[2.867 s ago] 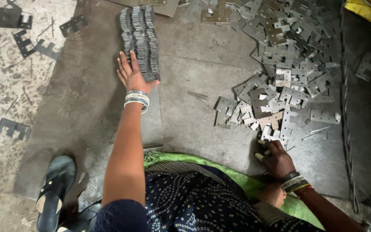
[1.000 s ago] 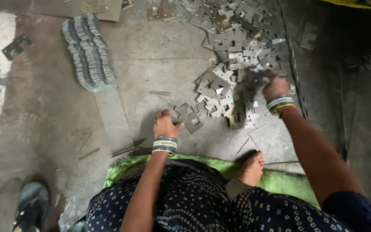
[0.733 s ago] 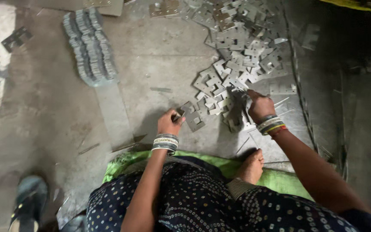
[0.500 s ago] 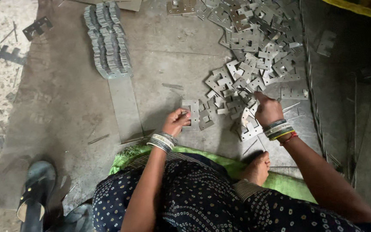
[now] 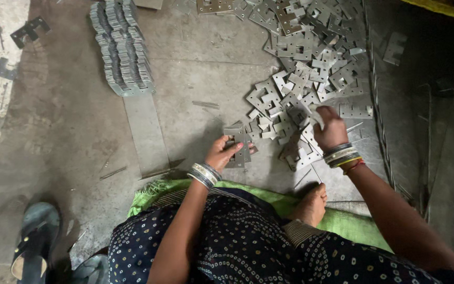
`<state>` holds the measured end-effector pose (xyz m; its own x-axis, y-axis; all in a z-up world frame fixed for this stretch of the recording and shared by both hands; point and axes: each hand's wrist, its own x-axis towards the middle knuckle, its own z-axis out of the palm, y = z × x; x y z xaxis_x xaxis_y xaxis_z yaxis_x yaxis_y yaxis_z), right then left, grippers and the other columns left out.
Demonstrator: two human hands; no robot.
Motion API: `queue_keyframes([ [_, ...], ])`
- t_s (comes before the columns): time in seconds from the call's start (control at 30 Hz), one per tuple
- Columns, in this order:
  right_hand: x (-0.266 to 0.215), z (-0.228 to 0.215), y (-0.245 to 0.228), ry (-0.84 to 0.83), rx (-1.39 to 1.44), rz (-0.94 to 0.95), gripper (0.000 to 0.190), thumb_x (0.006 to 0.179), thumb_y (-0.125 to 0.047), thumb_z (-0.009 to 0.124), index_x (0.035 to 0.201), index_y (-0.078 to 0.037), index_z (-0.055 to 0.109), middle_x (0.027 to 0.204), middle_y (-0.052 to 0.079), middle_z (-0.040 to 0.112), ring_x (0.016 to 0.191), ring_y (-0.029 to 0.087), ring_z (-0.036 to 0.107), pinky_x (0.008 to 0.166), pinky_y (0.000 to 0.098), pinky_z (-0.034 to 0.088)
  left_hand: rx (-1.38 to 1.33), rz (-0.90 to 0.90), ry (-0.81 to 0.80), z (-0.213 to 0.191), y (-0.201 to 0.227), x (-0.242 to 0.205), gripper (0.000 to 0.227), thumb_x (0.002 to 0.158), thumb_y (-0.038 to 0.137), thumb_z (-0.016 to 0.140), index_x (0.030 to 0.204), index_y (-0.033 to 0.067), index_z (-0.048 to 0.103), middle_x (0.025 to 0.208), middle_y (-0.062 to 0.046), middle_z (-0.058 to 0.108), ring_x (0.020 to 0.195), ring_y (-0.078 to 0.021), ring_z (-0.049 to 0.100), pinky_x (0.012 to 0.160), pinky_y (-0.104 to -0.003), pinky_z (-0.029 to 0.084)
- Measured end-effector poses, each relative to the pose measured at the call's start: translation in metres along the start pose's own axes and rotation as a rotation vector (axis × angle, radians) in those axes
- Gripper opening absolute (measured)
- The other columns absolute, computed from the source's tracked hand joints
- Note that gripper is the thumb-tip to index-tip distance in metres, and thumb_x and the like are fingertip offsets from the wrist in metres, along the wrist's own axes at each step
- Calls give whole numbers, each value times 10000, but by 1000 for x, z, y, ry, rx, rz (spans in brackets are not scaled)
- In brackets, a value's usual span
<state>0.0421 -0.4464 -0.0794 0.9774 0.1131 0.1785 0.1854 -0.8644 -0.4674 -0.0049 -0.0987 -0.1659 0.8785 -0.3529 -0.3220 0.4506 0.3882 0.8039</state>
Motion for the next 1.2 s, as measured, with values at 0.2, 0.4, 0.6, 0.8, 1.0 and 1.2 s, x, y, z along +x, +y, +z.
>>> queue_keyframes([
  [0.2, -3, 37, 42, -58, 10, 50, 401, 769, -79, 751, 1161, -18, 687, 1151, 222, 703, 1009, 418, 710, 909, 461, 583, 185, 118, 38, 10, 9, -12, 324, 953, 52, 741, 1230, -37, 598, 1121, -136, 727, 992, -179, 691, 881, -324, 577],
  [0.4, 12, 50, 37, -161, -146, 8, 368, 755, -172, 756, 1096, -50, 687, 1117, 213, 719, 1092, 426, 659, 931, 494, 559, -211, 14, 42, 31, 27, -38, 362, 897, 20, 710, 1229, 36, 566, 1018, -147, 746, 867, -232, 747, 779, -391, 635],
  [0.6, 33, 51, 33, -152, -250, 43, 456, 767, -222, 799, 1178, -62, 684, 1095, 217, 713, 1087, 431, 645, 975, 527, 533, 37, -5, 216, 22, -4, -31, 301, 992, 23, 713, 1271, -15, 606, 1064, -124, 722, 890, -187, 624, 740, -364, 506],
  [0.8, 47, 50, 23, -153, -247, 187, 558, 692, -221, 841, 1201, -61, 678, 1144, 248, 679, 1080, 481, 622, 855, 551, 543, -201, -74, 115, 27, 7, -36, 348, 949, 78, 664, 1280, 45, 564, 1110, -158, 743, 963, -247, 748, 828, -447, 639],
  [1.0, 58, 54, 39, -245, -224, 209, 598, 724, -247, 837, 1238, -11, 644, 1121, 263, 697, 1050, 456, 672, 903, 527, 567, -373, -106, 168, 45, 25, -34, 426, 965, 118, 633, 1369, 116, 495, 1091, -222, 716, 962, -322, 743, 843, -489, 641],
  [1.2, 69, 62, 65, -268, -185, 278, 728, 639, -314, 884, 1264, -22, 652, 1119, 299, 671, 984, 456, 679, 859, 515, 566, -428, -119, 239, 55, 18, -37, 504, 993, 258, 646, 1414, 40, 476, 1121, -213, 727, 999, -306, 743, 855, -481, 647],
])
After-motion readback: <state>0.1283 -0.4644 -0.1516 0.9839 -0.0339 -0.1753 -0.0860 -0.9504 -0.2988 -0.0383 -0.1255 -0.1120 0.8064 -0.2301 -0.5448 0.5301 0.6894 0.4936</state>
